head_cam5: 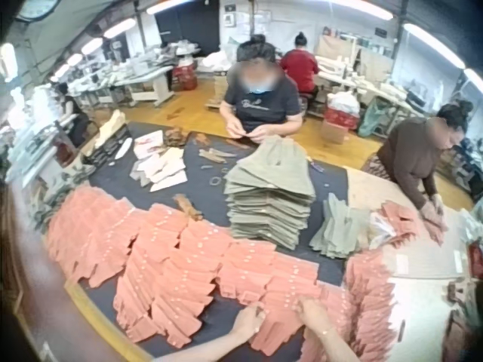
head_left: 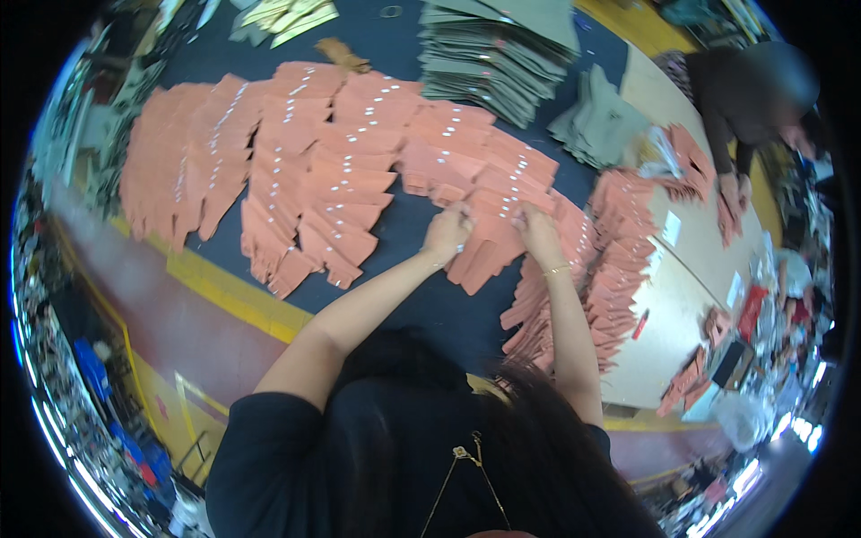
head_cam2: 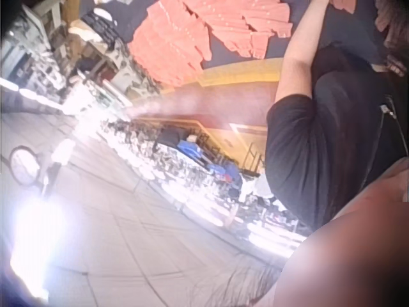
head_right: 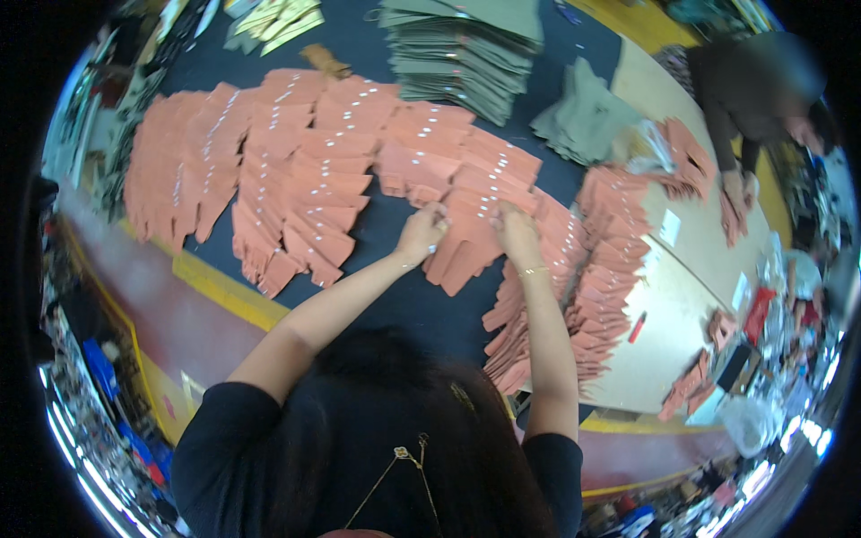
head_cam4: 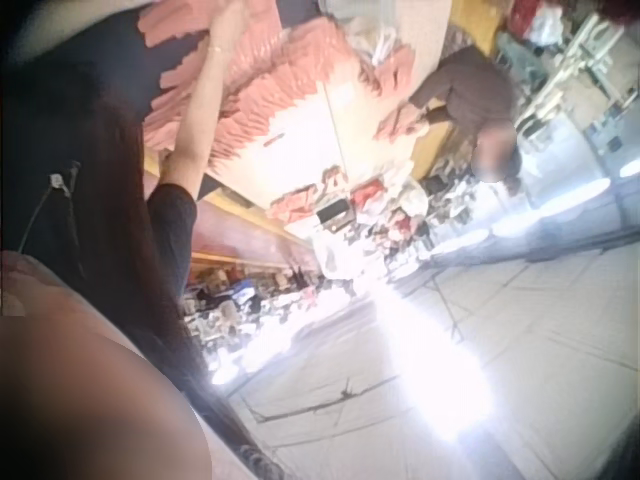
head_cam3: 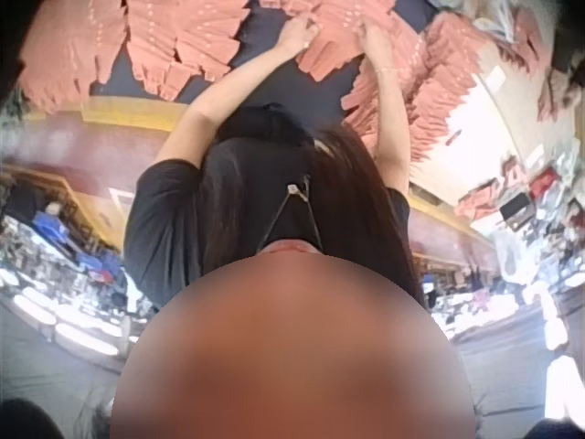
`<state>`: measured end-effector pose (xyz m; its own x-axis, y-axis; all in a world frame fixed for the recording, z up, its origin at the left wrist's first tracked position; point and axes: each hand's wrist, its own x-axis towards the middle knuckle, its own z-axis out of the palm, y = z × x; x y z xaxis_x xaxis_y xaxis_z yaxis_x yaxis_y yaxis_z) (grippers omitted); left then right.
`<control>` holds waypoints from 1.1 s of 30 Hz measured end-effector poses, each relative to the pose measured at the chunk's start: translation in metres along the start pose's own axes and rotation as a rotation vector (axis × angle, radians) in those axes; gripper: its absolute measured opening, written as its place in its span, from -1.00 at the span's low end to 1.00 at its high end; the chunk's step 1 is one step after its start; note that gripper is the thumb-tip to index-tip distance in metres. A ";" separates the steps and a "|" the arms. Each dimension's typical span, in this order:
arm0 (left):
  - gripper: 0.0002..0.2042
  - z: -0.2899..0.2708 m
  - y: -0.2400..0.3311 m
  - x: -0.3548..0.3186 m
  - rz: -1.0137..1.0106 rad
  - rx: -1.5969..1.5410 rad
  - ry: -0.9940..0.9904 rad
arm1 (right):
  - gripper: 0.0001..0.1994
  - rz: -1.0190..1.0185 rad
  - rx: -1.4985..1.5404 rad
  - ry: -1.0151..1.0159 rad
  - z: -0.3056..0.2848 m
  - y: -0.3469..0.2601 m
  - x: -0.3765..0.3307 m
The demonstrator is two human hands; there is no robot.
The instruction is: The person picks up individual pink fabric pieces from a large pile on a table, aligns them, and stacks them into a neat pile. They then gather the stacked pieces and walk to another table to place them down.
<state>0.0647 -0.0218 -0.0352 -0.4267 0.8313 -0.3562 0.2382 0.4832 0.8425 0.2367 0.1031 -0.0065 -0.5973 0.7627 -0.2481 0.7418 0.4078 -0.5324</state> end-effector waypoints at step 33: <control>-0.76 -0.235 -0.135 -0.223 -0.288 -0.449 0.454 | -0.80 -0.330 0.363 -0.346 0.107 -0.206 -0.157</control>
<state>-0.0769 -0.3369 0.0257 -0.7646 0.4424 -0.4688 -0.2810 0.4257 0.8601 0.1451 -0.1544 0.0558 -0.8881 0.3926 -0.2389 0.3848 0.3511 -0.8536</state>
